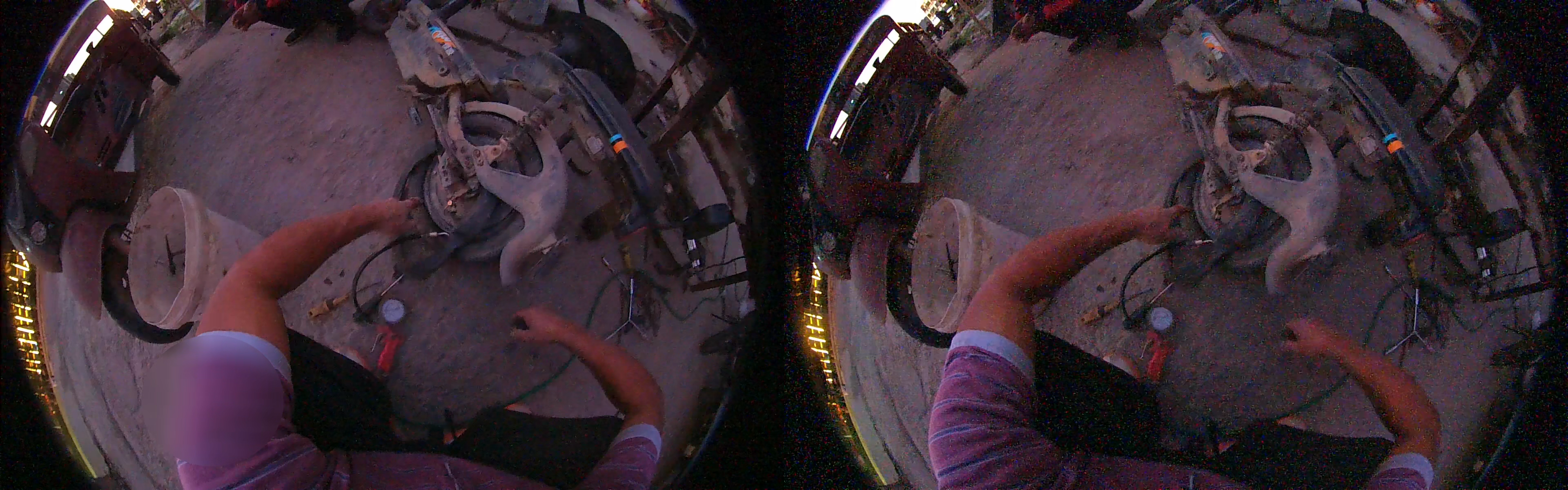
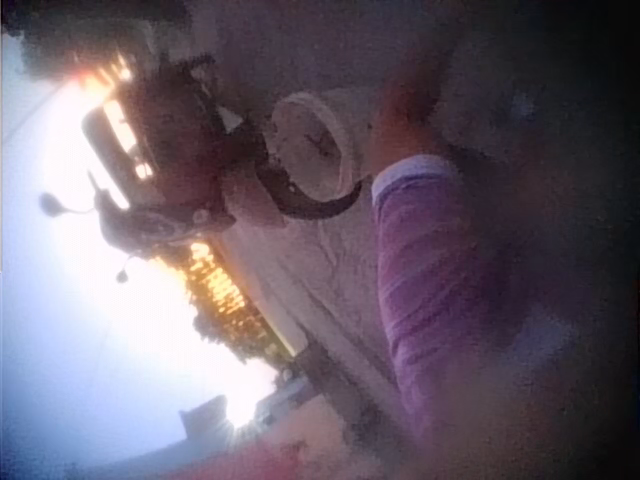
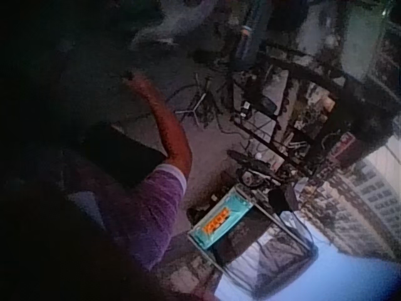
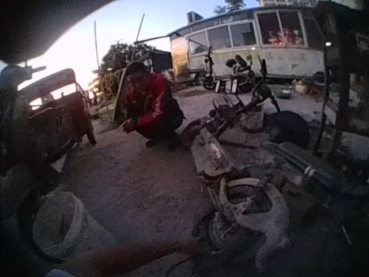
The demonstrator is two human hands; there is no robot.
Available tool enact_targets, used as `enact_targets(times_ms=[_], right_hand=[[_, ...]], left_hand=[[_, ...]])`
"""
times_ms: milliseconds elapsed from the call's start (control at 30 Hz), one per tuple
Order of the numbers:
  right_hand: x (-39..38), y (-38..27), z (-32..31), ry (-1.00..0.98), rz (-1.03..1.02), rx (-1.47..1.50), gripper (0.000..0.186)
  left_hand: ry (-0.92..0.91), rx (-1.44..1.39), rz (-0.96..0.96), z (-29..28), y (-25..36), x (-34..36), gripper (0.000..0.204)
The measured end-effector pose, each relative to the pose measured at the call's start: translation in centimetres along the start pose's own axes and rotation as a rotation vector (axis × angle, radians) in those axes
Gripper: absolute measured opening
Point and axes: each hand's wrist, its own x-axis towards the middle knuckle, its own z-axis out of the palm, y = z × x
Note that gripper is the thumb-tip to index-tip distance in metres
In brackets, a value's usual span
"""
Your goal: The person removes a motorcycle tire from the rim, uses a screwdriver to pry the tire bead, and then uses an air hose to inflate the tire. The person works on the tire while squatting on the ground.
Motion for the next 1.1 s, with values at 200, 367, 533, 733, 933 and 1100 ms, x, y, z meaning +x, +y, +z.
enact_targets(times_ms=[200, 367, 533, 733, 933, 1100], right_hand=[[0.4, 1.1, 0.9, -0.003, 0.047, 0.109, 0.041], [0.7, 1.9, 1.5, 0.104, -0.075, -0.004, 0.04], [0.6, 1.7, 0.8, 0.044, -0.067, 0.004, 0.044], [0.4, 1.5, 0.7, 0.019, -0.074, 0.037, 0.054], [1.0, 2.3, 1.1, 0.032, -0.055, 0.026, 0.054], [0.9, 2.3, 0.9, 0.031, -0.091, 0.029, 0.052]], left_hand=[[-0.034, 0.067, -0.097, -1.6, 2.7, -1.9, 0.085], [0.039, 0.12, -0.071, -0.9, 2.6, -1.2, 0.089], [-0.146, 0.191, -0.228, -1.0, 2.7, 0.2, 0.094], [-0.103, 0.237, -0.143, -1.0, 2.1, 1.0, 0.101], [-0.134, 0.222, -0.2, -0.9, 1.3, 1.8, 0.099], [-0.053, 0.214, -0.199, 0.0, 0.4, 2.2, 0.092]])
